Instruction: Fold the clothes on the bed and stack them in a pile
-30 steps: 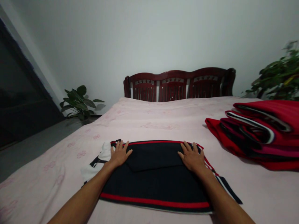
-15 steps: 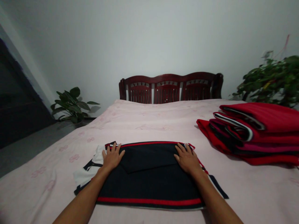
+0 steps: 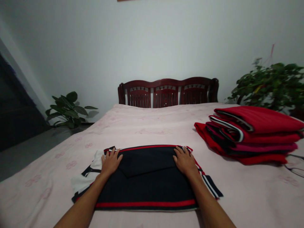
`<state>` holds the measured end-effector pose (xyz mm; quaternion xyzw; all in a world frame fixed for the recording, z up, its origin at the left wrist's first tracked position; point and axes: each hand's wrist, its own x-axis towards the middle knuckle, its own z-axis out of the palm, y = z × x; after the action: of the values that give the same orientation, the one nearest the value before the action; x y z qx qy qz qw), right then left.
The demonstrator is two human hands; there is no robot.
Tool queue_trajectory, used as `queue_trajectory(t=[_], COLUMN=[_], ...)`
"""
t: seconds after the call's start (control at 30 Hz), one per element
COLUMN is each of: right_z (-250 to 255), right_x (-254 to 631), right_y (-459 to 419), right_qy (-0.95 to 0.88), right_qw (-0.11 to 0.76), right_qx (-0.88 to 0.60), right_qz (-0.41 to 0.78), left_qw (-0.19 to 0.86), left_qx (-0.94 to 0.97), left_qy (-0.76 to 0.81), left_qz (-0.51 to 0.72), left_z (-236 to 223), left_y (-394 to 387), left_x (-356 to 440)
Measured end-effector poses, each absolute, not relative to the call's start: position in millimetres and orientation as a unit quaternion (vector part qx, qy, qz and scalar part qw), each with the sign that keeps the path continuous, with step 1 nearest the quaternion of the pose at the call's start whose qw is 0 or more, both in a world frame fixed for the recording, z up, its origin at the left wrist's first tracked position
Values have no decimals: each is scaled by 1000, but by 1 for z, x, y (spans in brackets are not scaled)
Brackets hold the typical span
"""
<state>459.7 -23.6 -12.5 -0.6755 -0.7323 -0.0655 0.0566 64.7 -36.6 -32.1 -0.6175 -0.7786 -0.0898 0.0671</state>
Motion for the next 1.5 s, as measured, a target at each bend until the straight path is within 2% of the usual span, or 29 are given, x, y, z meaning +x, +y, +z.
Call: queue_trajectory(t=[1.5], right_z=[-10], right_x=[454], right_y=[-27], right_qy=[-721], right_qw=[72], right_qx=[-686], right_qz=[-72], left_qw=[90], left_qx=[-609], left_qy=[-780], left_qz=[-108], left_z=[-39], left_y=[-33], left_x=[62])
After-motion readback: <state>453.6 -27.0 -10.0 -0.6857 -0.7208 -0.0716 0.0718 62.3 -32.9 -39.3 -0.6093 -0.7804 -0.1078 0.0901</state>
